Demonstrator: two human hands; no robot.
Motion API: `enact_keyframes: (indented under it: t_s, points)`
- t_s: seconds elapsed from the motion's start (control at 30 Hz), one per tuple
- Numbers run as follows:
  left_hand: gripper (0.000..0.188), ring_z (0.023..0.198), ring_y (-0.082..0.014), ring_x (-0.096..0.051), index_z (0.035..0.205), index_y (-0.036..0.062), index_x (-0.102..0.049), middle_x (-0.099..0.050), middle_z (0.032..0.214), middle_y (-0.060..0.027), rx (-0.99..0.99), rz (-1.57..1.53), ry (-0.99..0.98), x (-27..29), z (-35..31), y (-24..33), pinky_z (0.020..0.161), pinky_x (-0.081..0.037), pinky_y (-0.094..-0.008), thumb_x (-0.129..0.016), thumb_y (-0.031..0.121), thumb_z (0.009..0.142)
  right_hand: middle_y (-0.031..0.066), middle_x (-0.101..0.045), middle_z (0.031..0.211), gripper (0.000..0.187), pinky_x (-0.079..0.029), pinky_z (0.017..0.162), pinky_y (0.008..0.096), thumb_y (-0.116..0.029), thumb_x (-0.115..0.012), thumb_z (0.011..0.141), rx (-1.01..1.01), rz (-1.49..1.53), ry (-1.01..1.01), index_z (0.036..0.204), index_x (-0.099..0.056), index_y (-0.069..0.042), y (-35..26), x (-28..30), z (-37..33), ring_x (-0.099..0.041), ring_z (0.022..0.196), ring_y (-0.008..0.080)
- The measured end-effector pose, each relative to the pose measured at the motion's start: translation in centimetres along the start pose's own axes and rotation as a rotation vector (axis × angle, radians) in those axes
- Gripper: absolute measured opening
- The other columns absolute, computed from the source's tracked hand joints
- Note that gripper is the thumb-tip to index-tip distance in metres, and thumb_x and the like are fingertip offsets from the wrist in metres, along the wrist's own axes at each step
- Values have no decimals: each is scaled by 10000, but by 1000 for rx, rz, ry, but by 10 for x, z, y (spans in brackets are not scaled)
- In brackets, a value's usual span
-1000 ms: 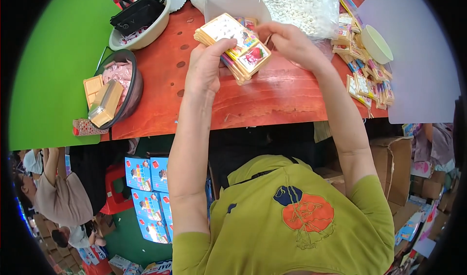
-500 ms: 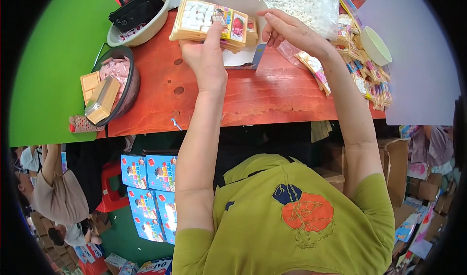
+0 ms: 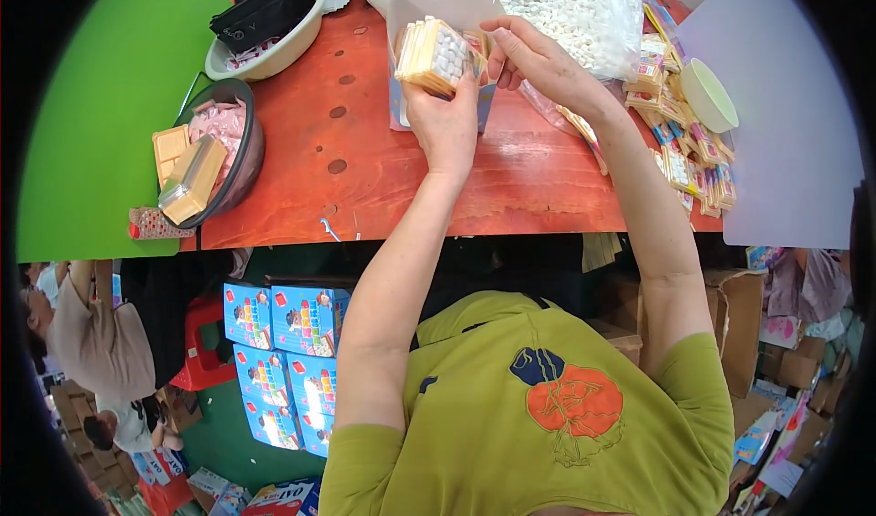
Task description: Assemble small printed cardboard boxes, fill them with multiple small packaged items, and pack the finished boxes into a larger shipping carton.
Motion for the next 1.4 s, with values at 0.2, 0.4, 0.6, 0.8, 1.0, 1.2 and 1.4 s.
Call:
enact_keyframes:
  t_s: [0.2,0.4,0.6,0.8,1.0,1.2,1.4]
  points:
    - [529,1054,-238,-682,1247,-38,-534,-676,1172,-159,288,-119,-121,-3,20,-27,910,-538,-368,-795,102,809,71,-671,992,461,-528,832,324,-304,-482,1081,0,-490,3,1430,-474,-4,-17,-2,17,-643,929,191]
    - [568,1045,-207,-672,1304,-13,-504,-653,1204,-131,392,-445,-153,-5,11,-26,887,-543,-332,-777,54,811,137,-672,1267,513,-492,1003,348,-293,-588,1011,366,-651,40,1429,-510,-6,-27,-13,66,-612,1216,231]
    - [610,1133,-198,-637,1380,-13,-450,-611,1286,-131,449,-570,-187,2,11,-22,954,-527,-338,-761,26,856,107,-647,1305,542,-536,962,360,-251,-657,946,-177,-241,-635,1437,-526,-62,-12,-11,96,-610,1180,188]
    - [587,1182,-181,-606,1407,-17,-430,-580,1329,-130,482,-477,-208,23,-7,-8,982,-511,-341,-734,78,914,78,-659,1295,493,-496,1016,323,-195,-619,962,-261,-125,-637,1425,-543,-42,7,-16,99,-590,1185,144]
    - [509,949,-159,-612,1348,-44,-459,-584,1173,-136,305,139,-64,80,-40,-22,848,-513,-334,-715,113,937,61,-686,1230,470,-514,985,320,-201,-634,953,-217,-203,-740,1395,-571,-51,1,-28,103,-629,1106,134]
    - [280,813,-215,-664,1173,-40,-601,-598,1112,-145,80,278,-38,76,-27,-49,746,-552,-343,-692,111,955,79,-693,1265,516,-505,1007,341,-240,-676,900,-323,-683,-818,1379,-583,-71,-5,-62,108,-644,1170,209]
    - [191,817,-232,-672,1113,-31,-640,-619,1061,-138,48,247,-15,70,-32,-47,731,-565,-362,-670,85,966,145,-719,1217,553,-515,962,404,-288,-666,892,-76,-929,-726,1410,-584,-109,25,-80,105,-670,1151,301]
Point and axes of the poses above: each hand's wrist, its own z-axis towards the middle knuckle, its own x-axis out of the back of the hand, y = z × x, the point moved 3 cm from there along z, towards the middle knuckle
